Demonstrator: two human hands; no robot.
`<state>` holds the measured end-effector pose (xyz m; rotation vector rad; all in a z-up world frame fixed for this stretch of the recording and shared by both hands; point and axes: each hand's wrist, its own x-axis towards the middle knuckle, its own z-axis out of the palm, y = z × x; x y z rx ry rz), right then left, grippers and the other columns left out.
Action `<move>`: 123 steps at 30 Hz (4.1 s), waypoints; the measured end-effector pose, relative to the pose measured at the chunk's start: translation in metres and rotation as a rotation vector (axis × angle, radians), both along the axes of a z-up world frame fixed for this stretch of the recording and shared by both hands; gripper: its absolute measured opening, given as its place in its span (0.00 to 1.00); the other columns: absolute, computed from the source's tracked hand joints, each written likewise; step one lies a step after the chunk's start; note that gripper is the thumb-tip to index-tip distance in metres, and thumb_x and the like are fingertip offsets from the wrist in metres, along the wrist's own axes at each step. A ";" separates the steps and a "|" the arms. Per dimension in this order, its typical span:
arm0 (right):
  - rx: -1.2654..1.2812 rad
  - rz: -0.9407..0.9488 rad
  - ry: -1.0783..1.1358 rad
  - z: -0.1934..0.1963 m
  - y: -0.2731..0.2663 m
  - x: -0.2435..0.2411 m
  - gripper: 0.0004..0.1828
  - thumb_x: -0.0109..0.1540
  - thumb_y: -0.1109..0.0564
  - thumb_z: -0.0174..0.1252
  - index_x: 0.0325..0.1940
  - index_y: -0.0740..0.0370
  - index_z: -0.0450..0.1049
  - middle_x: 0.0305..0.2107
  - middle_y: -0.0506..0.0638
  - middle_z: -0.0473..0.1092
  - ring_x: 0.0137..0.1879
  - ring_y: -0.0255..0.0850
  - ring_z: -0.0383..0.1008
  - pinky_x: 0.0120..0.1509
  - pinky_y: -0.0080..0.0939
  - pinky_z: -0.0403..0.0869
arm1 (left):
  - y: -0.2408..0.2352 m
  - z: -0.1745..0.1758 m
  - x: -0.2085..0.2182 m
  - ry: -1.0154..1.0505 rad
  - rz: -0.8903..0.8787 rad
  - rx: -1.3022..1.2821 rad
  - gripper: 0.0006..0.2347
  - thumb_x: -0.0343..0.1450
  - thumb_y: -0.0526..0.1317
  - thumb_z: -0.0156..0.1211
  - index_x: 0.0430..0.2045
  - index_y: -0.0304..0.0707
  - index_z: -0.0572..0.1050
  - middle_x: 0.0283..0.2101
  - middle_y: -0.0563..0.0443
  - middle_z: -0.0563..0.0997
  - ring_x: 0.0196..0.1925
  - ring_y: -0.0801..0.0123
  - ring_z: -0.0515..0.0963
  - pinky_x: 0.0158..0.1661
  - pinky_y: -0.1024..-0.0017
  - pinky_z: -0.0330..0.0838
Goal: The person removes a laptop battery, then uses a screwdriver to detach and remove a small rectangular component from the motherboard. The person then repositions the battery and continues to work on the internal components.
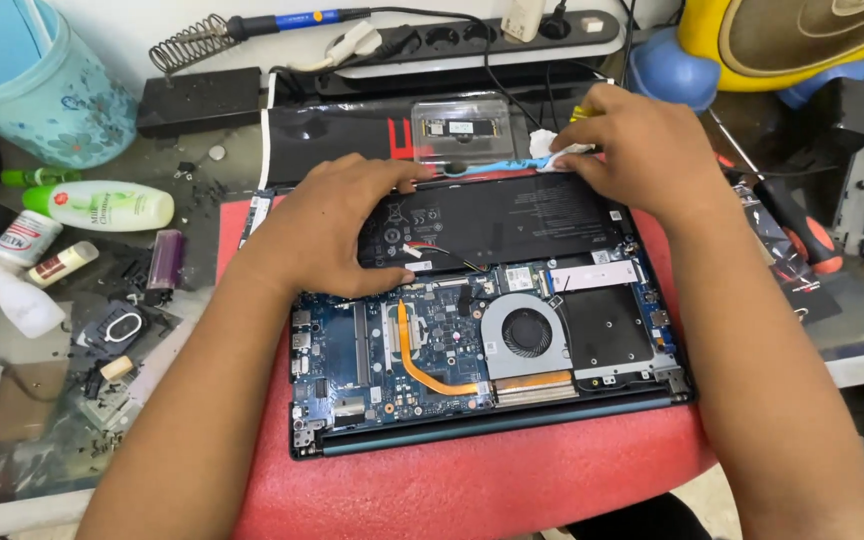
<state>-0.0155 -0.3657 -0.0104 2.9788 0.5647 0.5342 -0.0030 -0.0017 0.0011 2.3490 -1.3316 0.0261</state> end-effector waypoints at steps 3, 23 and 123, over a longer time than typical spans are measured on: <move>-0.021 -0.020 -0.015 -0.006 -0.004 0.008 0.13 0.60 0.38 0.69 0.48 0.36 0.85 0.42 0.41 0.71 0.42 0.45 0.76 0.27 0.51 0.68 | 0.000 0.000 0.000 -0.002 0.002 0.015 0.40 0.56 0.50 0.74 0.65 0.44 0.64 0.55 0.49 0.77 0.52 0.53 0.74 0.52 0.54 0.65; 0.154 -0.006 0.156 0.019 -0.021 -0.011 0.10 0.62 0.45 0.69 0.47 0.43 0.83 0.38 0.46 0.65 0.41 0.45 0.70 0.33 0.52 0.65 | 0.003 -0.002 0.003 -0.063 0.009 0.056 0.39 0.59 0.55 0.73 0.64 0.41 0.65 0.56 0.48 0.78 0.53 0.52 0.76 0.53 0.53 0.65; 0.185 -0.124 0.348 0.022 0.000 -0.021 0.24 0.57 0.33 0.68 0.50 0.46 0.86 0.37 0.44 0.70 0.41 0.42 0.73 0.39 0.47 0.66 | 0.000 0.003 0.018 0.317 0.292 -0.147 0.29 0.50 0.46 0.88 0.45 0.52 0.81 0.36 0.63 0.84 0.35 0.75 0.75 0.36 0.75 0.70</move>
